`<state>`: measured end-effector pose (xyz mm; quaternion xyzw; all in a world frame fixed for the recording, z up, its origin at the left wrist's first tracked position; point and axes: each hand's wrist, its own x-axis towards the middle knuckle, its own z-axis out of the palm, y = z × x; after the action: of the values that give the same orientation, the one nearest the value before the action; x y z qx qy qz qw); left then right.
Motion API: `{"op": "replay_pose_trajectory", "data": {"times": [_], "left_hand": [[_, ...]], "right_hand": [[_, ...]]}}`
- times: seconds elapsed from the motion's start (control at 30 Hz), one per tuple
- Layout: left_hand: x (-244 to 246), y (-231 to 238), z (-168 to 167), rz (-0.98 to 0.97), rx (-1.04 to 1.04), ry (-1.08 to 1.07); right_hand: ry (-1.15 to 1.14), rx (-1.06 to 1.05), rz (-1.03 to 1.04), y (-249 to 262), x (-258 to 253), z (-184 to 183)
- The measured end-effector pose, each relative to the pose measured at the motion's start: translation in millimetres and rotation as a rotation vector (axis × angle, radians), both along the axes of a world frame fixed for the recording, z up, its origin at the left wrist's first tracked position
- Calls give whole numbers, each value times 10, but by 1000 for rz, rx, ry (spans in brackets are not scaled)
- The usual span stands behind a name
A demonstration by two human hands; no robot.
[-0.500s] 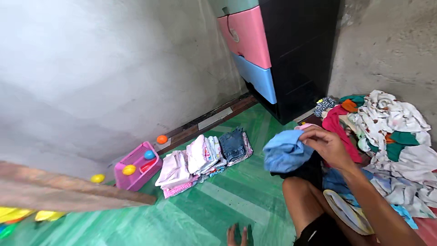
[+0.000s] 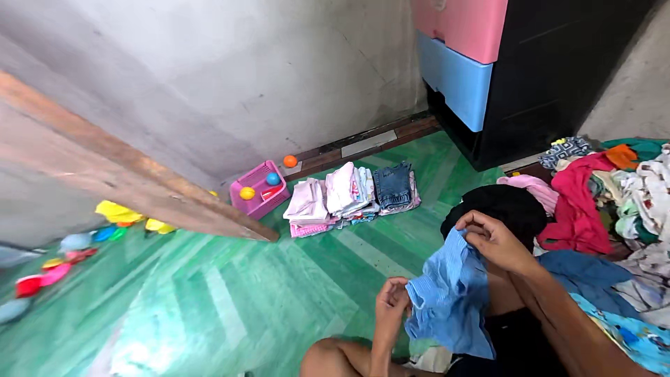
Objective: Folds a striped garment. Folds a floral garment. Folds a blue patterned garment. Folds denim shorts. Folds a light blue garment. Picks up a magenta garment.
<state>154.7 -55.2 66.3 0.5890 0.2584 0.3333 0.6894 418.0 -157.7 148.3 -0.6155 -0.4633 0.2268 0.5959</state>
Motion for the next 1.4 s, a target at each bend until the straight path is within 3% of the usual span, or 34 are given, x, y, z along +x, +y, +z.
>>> {"op": "replay_pose_trajectory", "data": {"times": [0.07,0.13,0.23,0.33,0.43,0.6,0.7,0.8,0.97,1.13,1.23,1.4], "left_hand": [[21,-6,38,9,17,70],[83,-20,37,44,27,131],[149,-51,45,81,7,188],[145,-74,44,98,-12,224],[60,-123,-12,37,87,276],[-72,-136,-141,-129,326,696],[-199,12,-123,-1,432,512],[-297,214,135,3,584,358],[-399,502,707,-226,985,522],[-413,547,1026,-366,952,686],[-485,605,1084,-318,981,733],[-613,724,1055,-164,1049,703]], "right_hand": [[-181,-86,-19,-4,-36,-132],[-303,-153,101,-2,-178,-215],[-294,-282,448,7,-499,-387],[-322,-224,476,59,-632,-716],[-321,-231,411,81,-562,-575],[-276,-214,387,146,-337,-149],[-374,-118,396,191,-155,-4],[-480,-226,507,222,5,187],[-660,-481,638,294,32,430],[-823,-591,641,401,-60,476],[-927,-713,601,437,-68,492],[-941,-669,546,415,-18,555]]}}
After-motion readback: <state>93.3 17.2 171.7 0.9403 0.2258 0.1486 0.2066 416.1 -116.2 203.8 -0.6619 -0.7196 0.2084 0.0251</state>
